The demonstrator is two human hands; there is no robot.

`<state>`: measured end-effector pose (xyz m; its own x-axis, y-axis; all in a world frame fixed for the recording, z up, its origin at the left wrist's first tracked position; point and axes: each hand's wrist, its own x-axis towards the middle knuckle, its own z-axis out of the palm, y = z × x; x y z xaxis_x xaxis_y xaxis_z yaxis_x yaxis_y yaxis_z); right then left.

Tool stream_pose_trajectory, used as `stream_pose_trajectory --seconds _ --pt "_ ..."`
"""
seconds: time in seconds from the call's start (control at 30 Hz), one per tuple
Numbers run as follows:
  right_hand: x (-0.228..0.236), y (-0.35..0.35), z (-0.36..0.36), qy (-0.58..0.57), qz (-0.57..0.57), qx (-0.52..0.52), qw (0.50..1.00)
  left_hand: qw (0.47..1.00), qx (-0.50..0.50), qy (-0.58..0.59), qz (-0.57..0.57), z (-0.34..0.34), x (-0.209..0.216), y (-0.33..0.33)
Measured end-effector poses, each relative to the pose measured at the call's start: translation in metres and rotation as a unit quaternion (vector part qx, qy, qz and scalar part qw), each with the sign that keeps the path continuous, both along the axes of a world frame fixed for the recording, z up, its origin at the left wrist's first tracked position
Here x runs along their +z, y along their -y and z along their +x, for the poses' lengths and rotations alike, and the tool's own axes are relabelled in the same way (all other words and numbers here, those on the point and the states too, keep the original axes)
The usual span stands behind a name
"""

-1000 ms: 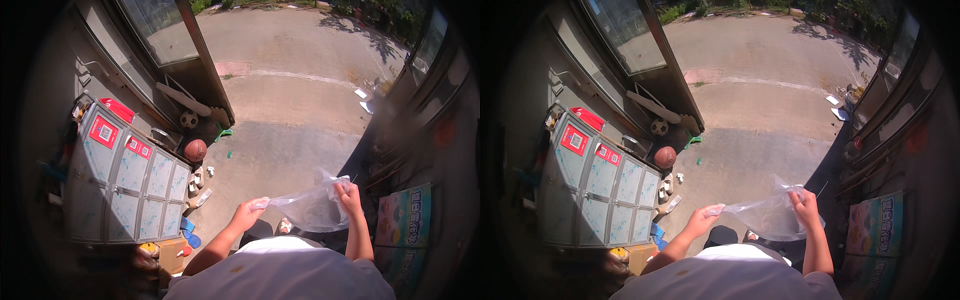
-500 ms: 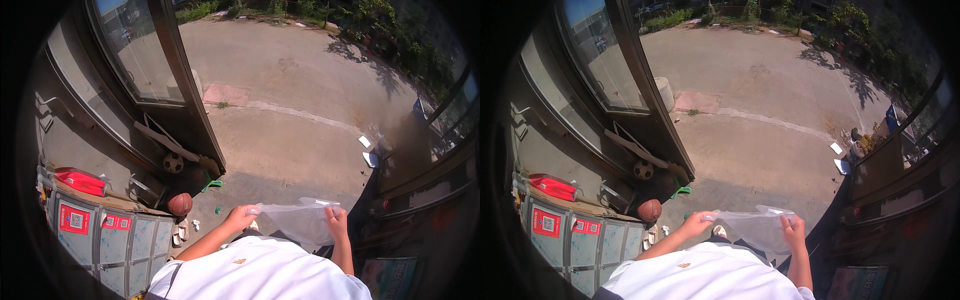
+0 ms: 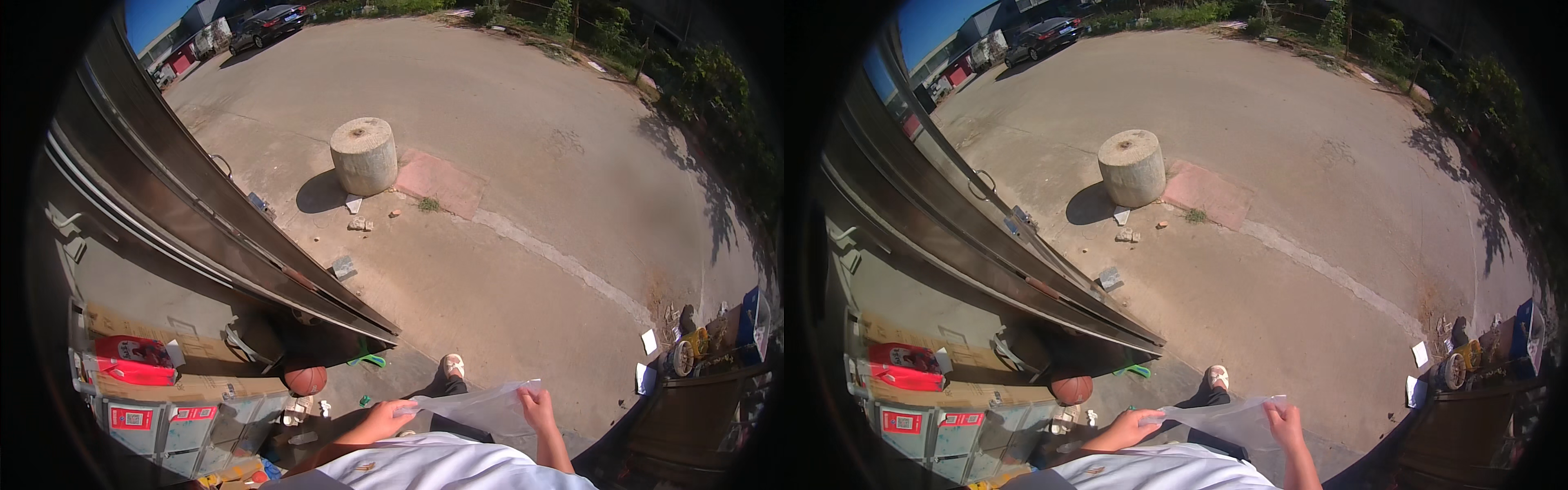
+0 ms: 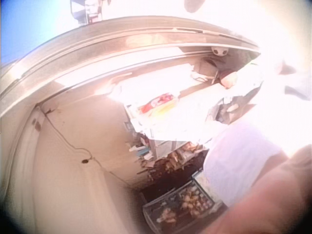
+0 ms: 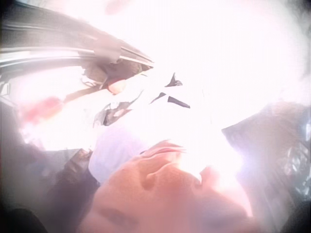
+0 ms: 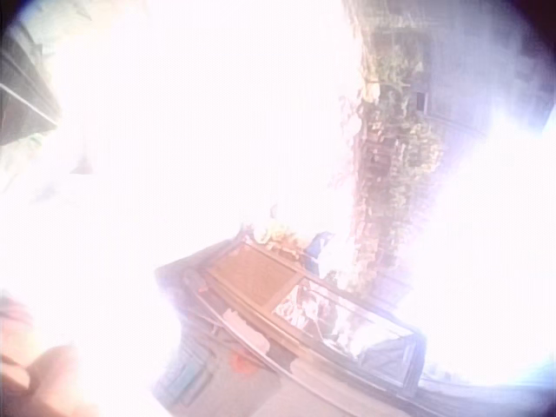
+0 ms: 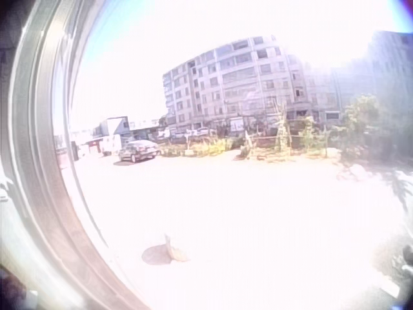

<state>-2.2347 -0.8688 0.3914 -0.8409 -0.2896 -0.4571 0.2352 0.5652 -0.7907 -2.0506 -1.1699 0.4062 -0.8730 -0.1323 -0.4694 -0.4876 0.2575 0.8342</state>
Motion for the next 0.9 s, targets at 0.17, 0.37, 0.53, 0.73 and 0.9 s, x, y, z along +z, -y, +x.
stream_pose_trajectory --seconds 0.17,0.37,0.53,0.73,0.9 --pt "-0.043 0.071 -0.104 0.044 -0.080 0.070 0.993 0.981 0.142 0.121 0.047 -0.012 -0.052 0.011" --pt "-0.051 0.066 -0.142 0.099 -0.046 0.084 0.990 0.976 0.150 0.147 0.058 -0.095 -0.011 0.022" --pt "-0.039 0.075 -0.153 0.051 -0.070 0.051 0.995 0.988 0.140 0.052 0.030 -0.103 -0.009 0.030" --pt "-0.021 0.053 -0.091 -0.007 -0.053 -0.020 0.998 0.998 0.034 0.049 -0.030 -0.096 0.013 0.049" --pt "0.009 0.011 0.019 -0.116 -0.071 -0.183 0.974 0.991 -0.105 -0.059 -0.054 -0.085 0.014 0.050"
